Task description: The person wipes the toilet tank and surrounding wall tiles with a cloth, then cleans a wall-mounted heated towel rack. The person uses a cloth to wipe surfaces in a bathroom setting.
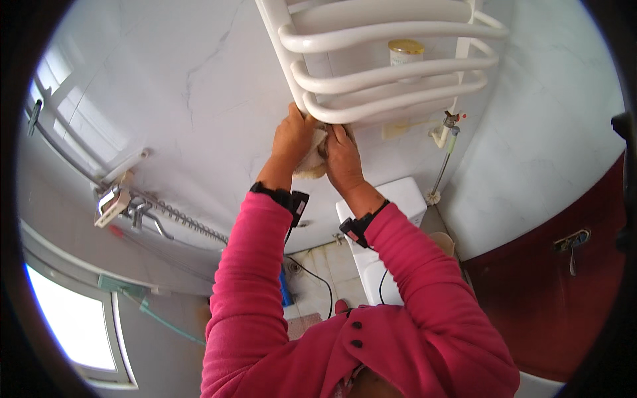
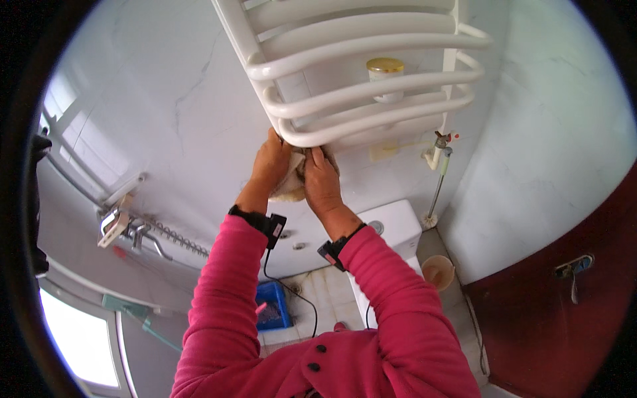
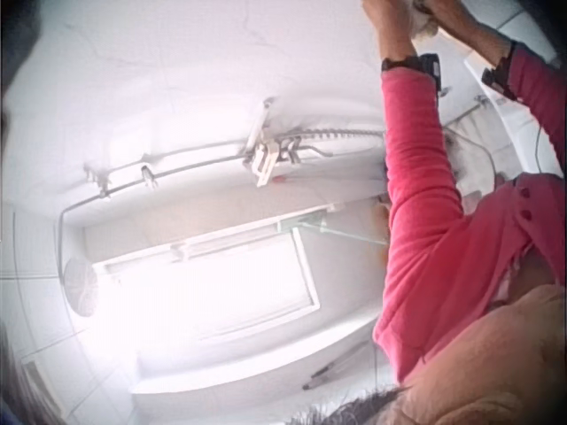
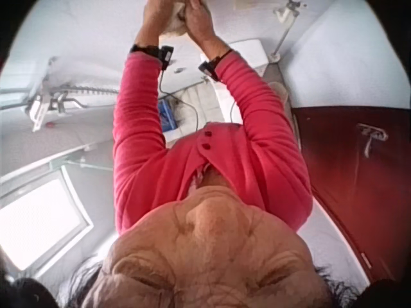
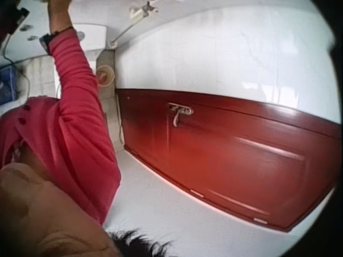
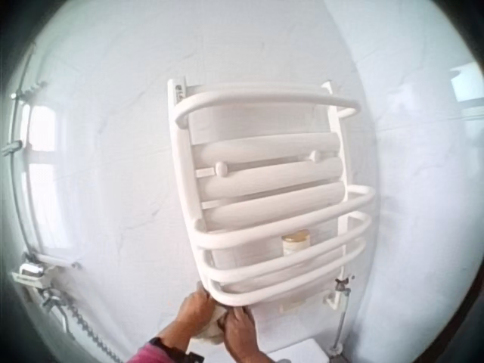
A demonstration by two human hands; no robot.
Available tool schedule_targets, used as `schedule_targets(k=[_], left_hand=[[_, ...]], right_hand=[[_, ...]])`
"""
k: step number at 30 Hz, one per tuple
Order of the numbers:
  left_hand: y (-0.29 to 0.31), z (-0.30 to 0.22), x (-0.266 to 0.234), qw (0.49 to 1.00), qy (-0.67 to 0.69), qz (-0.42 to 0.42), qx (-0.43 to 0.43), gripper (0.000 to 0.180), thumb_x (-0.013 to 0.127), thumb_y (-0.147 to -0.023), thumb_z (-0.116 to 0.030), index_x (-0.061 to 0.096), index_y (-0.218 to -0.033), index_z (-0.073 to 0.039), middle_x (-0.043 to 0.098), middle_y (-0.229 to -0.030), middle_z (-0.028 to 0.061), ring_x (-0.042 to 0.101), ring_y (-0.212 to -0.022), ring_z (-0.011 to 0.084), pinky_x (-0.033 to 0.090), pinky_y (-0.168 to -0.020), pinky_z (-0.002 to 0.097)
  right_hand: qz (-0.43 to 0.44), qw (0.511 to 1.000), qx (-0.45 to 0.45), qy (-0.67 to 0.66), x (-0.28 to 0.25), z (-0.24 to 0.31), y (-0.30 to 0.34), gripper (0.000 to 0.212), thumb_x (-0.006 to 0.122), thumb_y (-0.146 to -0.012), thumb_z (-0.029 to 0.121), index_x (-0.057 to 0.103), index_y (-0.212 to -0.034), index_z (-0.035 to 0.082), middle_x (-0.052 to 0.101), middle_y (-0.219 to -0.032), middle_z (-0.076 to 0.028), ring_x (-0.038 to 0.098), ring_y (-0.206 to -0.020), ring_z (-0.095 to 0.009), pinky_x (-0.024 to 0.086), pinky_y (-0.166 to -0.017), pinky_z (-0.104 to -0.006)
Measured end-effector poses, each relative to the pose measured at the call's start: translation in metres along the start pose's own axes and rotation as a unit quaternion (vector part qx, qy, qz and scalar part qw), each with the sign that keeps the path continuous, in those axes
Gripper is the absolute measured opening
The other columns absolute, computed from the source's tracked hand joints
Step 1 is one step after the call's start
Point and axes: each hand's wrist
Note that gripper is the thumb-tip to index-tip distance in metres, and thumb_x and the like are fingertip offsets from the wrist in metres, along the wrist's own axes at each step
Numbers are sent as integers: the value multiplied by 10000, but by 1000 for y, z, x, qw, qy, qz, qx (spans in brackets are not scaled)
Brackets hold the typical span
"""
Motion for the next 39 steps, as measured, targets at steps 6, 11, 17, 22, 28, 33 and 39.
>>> schedule_targets(k=[6,11,17,22,28,33,39], left_hand=[[-12,8,-12,996,35,59,64,464,487,-996,-452,440,-1124,-9,663,-1003,309,627,-978,490,489,-845,544],[-14,14,-22,988,66,94,100,439,499,-1001,-422,439,-1132,-8,669,-994,293,641,-967,472,498,-843,528],[-11,12,-19,991,46,90,84,437,498,-1002,-431,430,-1120,-16,674,-992,276,650,-949,459,504,-833,518],[-9,15,-14,992,52,75,92,445,481,-1004,-454,407,-1106,-27,669,-985,288,644,-942,477,499,-830,533],[-11,14,-9,994,43,69,72,450,482,-1002,-468,407,-1099,-36,670,-989,297,643,-952,479,499,-818,546],[-10,14,-8,994,50,61,74,407,477,-1012,-423,400,-1143,-46,664,-1000,304,625,-956,501,484,-808,563],[-9,15,-8,994,37,48,92,442,474,-1008,-470,405,-1100,-43,677,-970,289,654,-922,474,501,-792,556]], right_hand=[[73,991,-105,25,-24,-32,19,383,533,-892,-28,576,-1269,27,600,-1274,-168,577,-1142,-396,493,-968,-408],[-21,993,120,1,-49,-44,61,404,519,-888,-56,563,-1284,14,616,-1219,-210,585,-1137,-399,476,-965,-396],[-208,971,-48,103,-55,-38,-6,456,557,-843,-88,546,-1284,28,560,-1291,-199,526,-1186,-434,455,-993,-437],[-218,957,-107,159,-40,-37,-57,377,578,-879,11,567,-1253,60,545,-1303,-200,515,-1198,-427,455,-985,-485],[-65,955,-177,230,-35,-2,-64,413,637,-835,90,568,-1235,14,573,-1251,-195,556,-1151,-414,462,-963,-522],[-8,976,-164,142,-22,32,-37,461,641,-865,159,537,-1284,-1,547,-1318,-186,538,-1191,-408,454,-992,-510],[-2,976,-175,130,-34,34,-38,426,601,-908,177,539,-1288,-4,527,-1363,-168,527,-1216,-393,461,-998,-484]])
Point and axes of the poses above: each hand's wrist, its own y-axis away from the middle knuckle, its own x-axis out of the palm, z = x × y
